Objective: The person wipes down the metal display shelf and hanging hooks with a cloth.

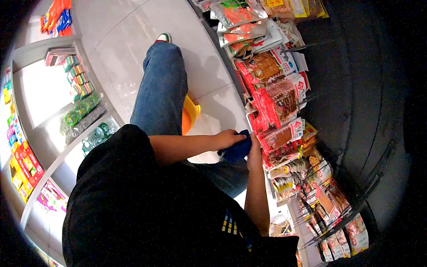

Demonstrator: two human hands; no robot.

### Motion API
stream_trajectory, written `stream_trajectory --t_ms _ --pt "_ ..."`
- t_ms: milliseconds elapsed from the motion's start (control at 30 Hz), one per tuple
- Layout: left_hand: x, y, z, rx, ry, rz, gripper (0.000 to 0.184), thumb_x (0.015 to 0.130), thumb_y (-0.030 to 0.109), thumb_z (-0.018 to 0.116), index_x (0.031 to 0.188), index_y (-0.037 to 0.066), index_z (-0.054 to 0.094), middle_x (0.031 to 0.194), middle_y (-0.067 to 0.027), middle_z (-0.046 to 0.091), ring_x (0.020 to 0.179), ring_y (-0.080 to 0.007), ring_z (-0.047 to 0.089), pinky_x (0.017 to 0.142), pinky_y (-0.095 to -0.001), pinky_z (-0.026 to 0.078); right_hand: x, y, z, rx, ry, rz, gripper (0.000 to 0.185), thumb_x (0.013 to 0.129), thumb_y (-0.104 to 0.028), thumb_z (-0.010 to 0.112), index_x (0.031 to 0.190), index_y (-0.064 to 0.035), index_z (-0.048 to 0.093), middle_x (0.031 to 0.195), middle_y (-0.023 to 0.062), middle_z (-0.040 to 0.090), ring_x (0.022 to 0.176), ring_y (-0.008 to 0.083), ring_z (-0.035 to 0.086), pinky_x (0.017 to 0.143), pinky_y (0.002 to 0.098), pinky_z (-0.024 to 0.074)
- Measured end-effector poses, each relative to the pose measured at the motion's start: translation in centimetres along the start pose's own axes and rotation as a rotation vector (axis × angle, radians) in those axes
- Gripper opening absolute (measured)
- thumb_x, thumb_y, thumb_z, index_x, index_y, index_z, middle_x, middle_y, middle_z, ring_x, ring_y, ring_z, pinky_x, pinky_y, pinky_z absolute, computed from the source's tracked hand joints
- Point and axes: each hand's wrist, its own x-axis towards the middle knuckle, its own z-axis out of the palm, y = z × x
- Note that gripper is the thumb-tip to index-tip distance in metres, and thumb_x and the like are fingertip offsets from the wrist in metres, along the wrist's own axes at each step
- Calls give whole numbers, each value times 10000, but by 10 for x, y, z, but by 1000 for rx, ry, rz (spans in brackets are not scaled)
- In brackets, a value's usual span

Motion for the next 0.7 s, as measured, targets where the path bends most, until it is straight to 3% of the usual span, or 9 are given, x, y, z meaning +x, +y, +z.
stream_trajectory --t_ms 33,133,267,333,400,467,567,600,700 --pt "2 4 -6 134 -55 49 560 804 494 544 1042 -7 616 925 -179 641 824 -254 627 730 -348 490 34 15 -20 -97 -141 -90 480 902 -495 416 939 -51 596 859 47 617 801 143 566 757 274 447" --pt "6 8 -24 385 -167 154 524 814 477 539 1050 16 622 976 -179 641 864 -273 622 779 -366 479 118 47 -27 -146 -226 -129 426 855 -399 539 1024 -8 572 910 90 618 778 196 582 749 329 471" --pt "-5 25 -54 692 -365 181 491 821 455 528 1085 50 612 1057 -195 625 967 -320 601 866 -392 455 150 64 41 -1161 -255 -400 788 653 -306 770 1283 -10 401 1173 203 550 1105 340 519 954 376 416" --pt "8 1 -71 849 -490 194 491 806 433 530 1116 58 596 1062 -196 621 944 -329 607 849 -404 465 174 78 77 -1212 -528 -422 1038 600 -365 812 1397 -19 244 1382 263 332 1303 364 312 1064 425 290" --pt "-4 2 -81 782 -562 155 487 779 419 533 1105 65 604 1051 -187 624 881 -352 618 804 -431 482 185 110 112 -1416 -489 -473 1215 541 -479 816 1447 -111 94 1462 209 195 1344 409 179 1042 520 287" --pt "-19 4 -82 947 -444 -6 391 771 323 520 1045 69 637 1004 -154 651 865 -317 637 725 -440 498 211 133 148 -1521 -566 -301 1328 505 -536 813 1452 -176 -45 1503 182 0 1369 417 42 1020 639 210" --pt "-22 -9 -88 1189 -434 -217 291 760 247 546 962 99 695 994 -91 673 913 -228 647 721 -395 490 240 153 186 -1556 -562 -304 1346 479 -567 811 1453 -207 -45 1508 160 -62 1380 393 25 996 684 179" --pt "-22 -19 -87 1165 -464 -230 281 759 251 549 946 106 701 993 -84 675 911 -231 648 715 -389 492 244 149 194 -1602 -572 -276 1306 508 -522 812 1455 -209 -30 1500 183 -64 1382 378 14 1065 596 145" --pt "-24 -27 -90 1121 -502 -230 253 755 258 568 905 116 716 966 -76 683 892 -227 654 667 -380 499 258 160 206 -1598 -644 -262 1287 509 -479 814 1455 -244 -27 1496 199 -31 1379 391 12 1085 553 149"
